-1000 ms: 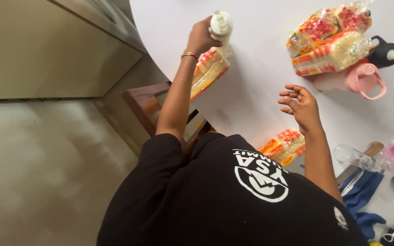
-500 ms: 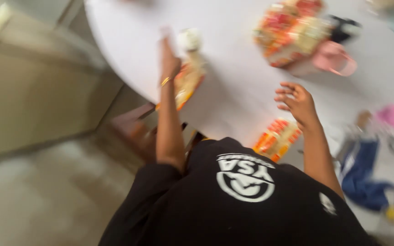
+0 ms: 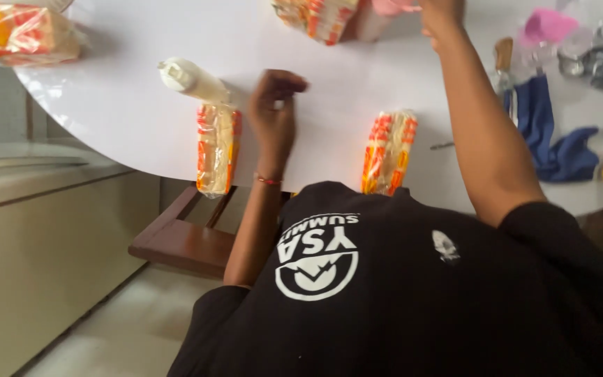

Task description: Cleaning a wooden chair with a blue cloth and organizing various items including food packages and bottles on a dining table.

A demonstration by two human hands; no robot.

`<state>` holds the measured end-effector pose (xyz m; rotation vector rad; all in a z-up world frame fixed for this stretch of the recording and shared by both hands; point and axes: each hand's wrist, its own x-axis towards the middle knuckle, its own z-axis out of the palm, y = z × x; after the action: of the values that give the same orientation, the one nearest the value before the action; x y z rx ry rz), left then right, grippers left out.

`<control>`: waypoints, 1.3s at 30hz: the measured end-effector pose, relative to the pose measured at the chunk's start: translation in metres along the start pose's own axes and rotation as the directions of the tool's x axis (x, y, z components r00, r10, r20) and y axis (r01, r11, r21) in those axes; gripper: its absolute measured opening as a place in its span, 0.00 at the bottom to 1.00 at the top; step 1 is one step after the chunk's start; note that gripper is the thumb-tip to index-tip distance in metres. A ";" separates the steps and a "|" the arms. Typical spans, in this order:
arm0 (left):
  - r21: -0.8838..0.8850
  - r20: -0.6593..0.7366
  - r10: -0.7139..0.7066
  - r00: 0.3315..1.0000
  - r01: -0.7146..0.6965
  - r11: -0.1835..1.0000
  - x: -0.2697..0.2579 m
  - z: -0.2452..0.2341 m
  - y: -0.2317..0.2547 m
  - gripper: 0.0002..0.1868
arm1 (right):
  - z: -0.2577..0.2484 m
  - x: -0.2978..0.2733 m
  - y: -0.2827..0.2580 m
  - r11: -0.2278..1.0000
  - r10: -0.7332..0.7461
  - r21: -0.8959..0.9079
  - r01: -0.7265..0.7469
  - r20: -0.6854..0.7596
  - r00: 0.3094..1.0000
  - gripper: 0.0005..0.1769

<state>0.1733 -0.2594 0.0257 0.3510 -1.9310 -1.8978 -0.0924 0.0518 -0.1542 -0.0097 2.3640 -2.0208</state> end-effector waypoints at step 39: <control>0.412 0.556 -0.288 0.780 0.042 0.910 -0.037 0.116 -0.214 0.46 | -0.025 -0.184 -0.075 0.813 0.576 -0.051 -0.580 0.219 0.788 0.30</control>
<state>0.1316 -0.1483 -0.1902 -0.0003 -2.8026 -1.8840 0.0894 0.0697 -0.0723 0.4150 1.8901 -1.6360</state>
